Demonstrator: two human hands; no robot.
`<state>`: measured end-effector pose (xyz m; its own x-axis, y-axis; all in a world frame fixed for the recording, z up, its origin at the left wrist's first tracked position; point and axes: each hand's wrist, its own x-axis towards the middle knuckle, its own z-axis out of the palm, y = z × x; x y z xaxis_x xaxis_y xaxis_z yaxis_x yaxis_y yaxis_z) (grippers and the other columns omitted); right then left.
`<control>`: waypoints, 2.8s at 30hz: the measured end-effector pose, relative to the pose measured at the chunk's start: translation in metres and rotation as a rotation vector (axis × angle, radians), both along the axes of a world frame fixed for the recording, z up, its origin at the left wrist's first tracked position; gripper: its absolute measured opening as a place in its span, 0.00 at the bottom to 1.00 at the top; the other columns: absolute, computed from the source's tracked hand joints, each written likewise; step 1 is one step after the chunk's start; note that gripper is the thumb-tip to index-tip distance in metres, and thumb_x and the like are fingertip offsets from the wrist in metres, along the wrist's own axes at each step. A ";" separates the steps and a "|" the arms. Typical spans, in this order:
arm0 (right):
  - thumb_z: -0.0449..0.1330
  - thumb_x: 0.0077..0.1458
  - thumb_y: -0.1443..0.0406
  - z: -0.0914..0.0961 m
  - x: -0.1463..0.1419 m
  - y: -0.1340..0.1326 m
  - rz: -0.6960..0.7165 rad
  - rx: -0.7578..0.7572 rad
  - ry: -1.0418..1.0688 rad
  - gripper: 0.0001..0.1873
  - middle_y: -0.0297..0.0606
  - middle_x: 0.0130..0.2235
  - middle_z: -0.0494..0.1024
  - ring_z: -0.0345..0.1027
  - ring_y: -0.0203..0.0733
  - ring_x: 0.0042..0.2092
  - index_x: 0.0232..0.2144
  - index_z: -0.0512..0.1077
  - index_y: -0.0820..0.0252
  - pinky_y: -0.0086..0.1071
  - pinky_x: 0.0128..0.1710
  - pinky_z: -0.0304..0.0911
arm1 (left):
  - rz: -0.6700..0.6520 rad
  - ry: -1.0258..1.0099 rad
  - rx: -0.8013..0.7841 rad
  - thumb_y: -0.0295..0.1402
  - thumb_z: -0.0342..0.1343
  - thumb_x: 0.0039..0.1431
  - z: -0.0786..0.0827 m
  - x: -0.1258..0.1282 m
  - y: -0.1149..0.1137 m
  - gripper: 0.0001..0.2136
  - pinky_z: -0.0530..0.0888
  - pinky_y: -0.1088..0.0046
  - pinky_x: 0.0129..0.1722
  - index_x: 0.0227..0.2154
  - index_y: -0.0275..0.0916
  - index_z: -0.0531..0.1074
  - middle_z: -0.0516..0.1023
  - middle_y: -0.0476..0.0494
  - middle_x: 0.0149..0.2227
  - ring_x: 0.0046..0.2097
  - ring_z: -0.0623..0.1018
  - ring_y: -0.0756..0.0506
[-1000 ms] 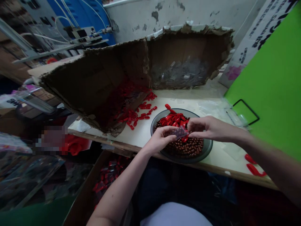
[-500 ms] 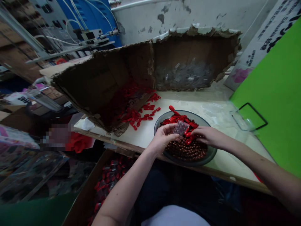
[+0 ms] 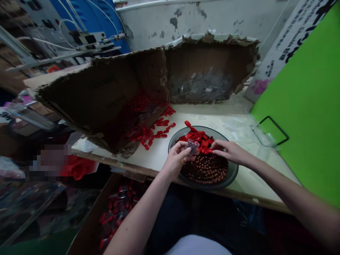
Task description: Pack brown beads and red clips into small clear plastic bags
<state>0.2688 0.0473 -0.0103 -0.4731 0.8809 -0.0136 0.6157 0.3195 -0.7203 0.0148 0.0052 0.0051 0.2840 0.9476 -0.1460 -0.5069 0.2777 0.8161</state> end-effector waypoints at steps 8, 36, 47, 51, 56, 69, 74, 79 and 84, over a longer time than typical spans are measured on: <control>0.65 0.51 0.56 0.034 -0.032 -0.025 -0.377 -0.532 0.782 0.18 0.37 0.41 0.79 0.74 0.38 0.39 0.43 0.73 0.54 0.32 0.38 0.70 | -0.095 0.111 0.076 0.36 0.61 0.54 -0.006 0.015 0.002 0.14 0.74 0.75 0.36 0.42 0.36 0.70 0.80 0.42 0.38 0.36 0.80 0.48; 0.70 0.45 0.58 0.016 -0.058 -0.026 -0.505 -0.416 0.830 0.15 0.33 0.34 0.80 0.71 0.35 0.34 0.36 0.77 0.56 0.29 0.37 0.65 | -0.072 0.396 0.092 0.33 0.56 0.56 -0.010 0.030 0.007 0.16 0.74 0.74 0.33 0.46 0.32 0.73 0.78 0.43 0.33 0.29 0.76 0.50; 0.68 0.47 0.56 0.012 -0.078 -0.031 -0.584 -0.289 0.831 0.15 0.36 0.36 0.81 0.73 0.39 0.37 0.36 0.78 0.56 0.34 0.43 0.66 | 0.042 0.487 0.133 0.33 0.56 0.57 -0.010 0.027 0.004 0.14 0.76 0.72 0.34 0.45 0.35 0.74 0.80 0.42 0.38 0.31 0.77 0.49; 0.65 0.50 0.55 0.008 -0.081 -0.033 -0.571 -0.198 0.755 0.15 0.37 0.38 0.81 0.73 0.42 0.39 0.38 0.78 0.57 0.36 0.44 0.66 | 0.047 0.457 0.111 0.33 0.57 0.55 -0.012 0.028 0.005 0.13 0.76 0.72 0.33 0.43 0.36 0.75 0.80 0.43 0.36 0.29 0.77 0.49; 0.66 0.50 0.56 0.010 -0.085 -0.029 -0.590 -0.174 0.795 0.14 0.37 0.37 0.81 0.74 0.42 0.38 0.37 0.78 0.56 0.36 0.43 0.67 | 0.059 0.358 0.053 0.33 0.59 0.54 -0.014 0.028 0.008 0.15 0.75 0.74 0.32 0.44 0.34 0.74 0.80 0.44 0.33 0.27 0.77 0.51; 0.54 0.61 0.59 0.013 -0.091 -0.054 -0.538 0.326 0.294 0.21 0.39 0.54 0.75 0.69 0.48 0.54 0.55 0.71 0.51 0.42 0.57 0.61 | 0.097 0.153 0.026 0.36 0.62 0.52 -0.003 0.028 0.009 0.16 0.74 0.76 0.30 0.42 0.33 0.75 0.79 0.45 0.32 0.27 0.76 0.52; 0.55 0.61 0.57 0.009 -0.087 -0.057 -0.526 0.267 0.329 0.20 0.40 0.54 0.76 0.69 0.49 0.54 0.54 0.72 0.51 0.44 0.58 0.59 | 0.104 0.140 -0.012 0.37 0.63 0.50 -0.006 0.029 0.007 0.18 0.74 0.75 0.31 0.42 0.32 0.74 0.79 0.44 0.32 0.27 0.76 0.52; 0.53 0.60 0.50 0.026 -0.067 -0.030 -0.510 -0.266 0.826 0.21 0.41 0.44 0.81 0.74 0.47 0.48 0.43 0.77 0.53 0.42 0.50 0.66 | -0.214 0.116 -0.028 0.39 0.64 0.49 0.003 0.017 0.010 0.21 0.72 0.76 0.28 0.44 0.31 0.74 0.80 0.39 0.32 0.27 0.78 0.50; 0.54 0.60 0.51 0.044 -0.057 -0.005 -0.381 -0.520 0.951 0.20 0.41 0.40 0.81 0.74 0.42 0.42 0.41 0.78 0.55 0.35 0.45 0.69 | -0.314 0.079 -0.104 0.37 0.64 0.48 0.002 0.017 0.005 0.18 0.71 0.78 0.26 0.40 0.31 0.74 0.79 0.40 0.30 0.25 0.77 0.51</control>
<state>0.2116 0.0421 0.0337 -0.1905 0.9615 -0.1980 -0.2553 -0.2433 -0.9358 0.0315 0.0103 0.0072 0.5436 0.7946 -0.2705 -0.3194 0.4938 0.8088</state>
